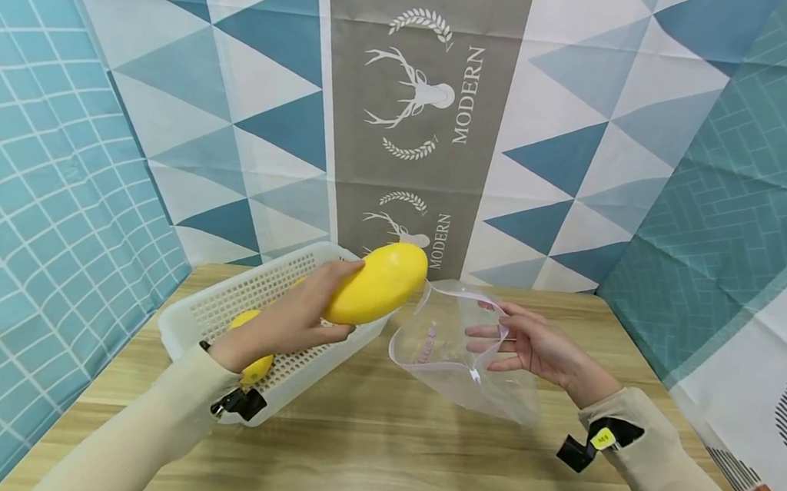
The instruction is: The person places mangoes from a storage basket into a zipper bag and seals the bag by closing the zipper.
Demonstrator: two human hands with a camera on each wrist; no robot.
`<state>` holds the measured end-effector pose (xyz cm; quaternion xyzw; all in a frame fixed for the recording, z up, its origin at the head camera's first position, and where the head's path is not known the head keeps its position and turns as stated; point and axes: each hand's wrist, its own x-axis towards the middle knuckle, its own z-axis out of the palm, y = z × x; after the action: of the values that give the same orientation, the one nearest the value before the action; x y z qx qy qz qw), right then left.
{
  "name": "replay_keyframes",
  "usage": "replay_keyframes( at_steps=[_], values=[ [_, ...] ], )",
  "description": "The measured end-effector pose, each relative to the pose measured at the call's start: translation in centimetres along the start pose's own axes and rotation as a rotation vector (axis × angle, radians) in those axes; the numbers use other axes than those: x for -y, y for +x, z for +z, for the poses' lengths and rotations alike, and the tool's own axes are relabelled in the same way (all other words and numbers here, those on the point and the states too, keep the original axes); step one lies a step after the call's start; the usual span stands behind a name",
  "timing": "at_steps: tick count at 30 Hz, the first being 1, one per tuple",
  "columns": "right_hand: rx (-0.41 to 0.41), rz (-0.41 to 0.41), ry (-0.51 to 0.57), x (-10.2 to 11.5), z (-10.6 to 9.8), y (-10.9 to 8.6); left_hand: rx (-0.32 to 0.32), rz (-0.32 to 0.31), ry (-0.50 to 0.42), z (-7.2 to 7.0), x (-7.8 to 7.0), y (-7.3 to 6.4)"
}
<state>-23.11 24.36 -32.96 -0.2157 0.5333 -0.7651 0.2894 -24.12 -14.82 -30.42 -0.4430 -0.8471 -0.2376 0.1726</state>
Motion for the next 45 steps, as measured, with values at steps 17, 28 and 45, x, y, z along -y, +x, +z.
replay_keyframes(
  at_steps=[17,28,45],
  values=[
    [-0.011,0.005,-0.036,0.0,0.3,0.0,0.203,0.109,-0.022,0.0,-3.8,0.3],
    [-0.025,0.009,-0.076,0.0,0.6,0.2,0.371,-0.020,-0.128,0.3,-4.1,1.5],
    [-0.002,-0.002,-0.072,-0.1,0.8,0.1,0.383,-0.053,-0.059,0.9,-4.8,3.6]
  ],
)
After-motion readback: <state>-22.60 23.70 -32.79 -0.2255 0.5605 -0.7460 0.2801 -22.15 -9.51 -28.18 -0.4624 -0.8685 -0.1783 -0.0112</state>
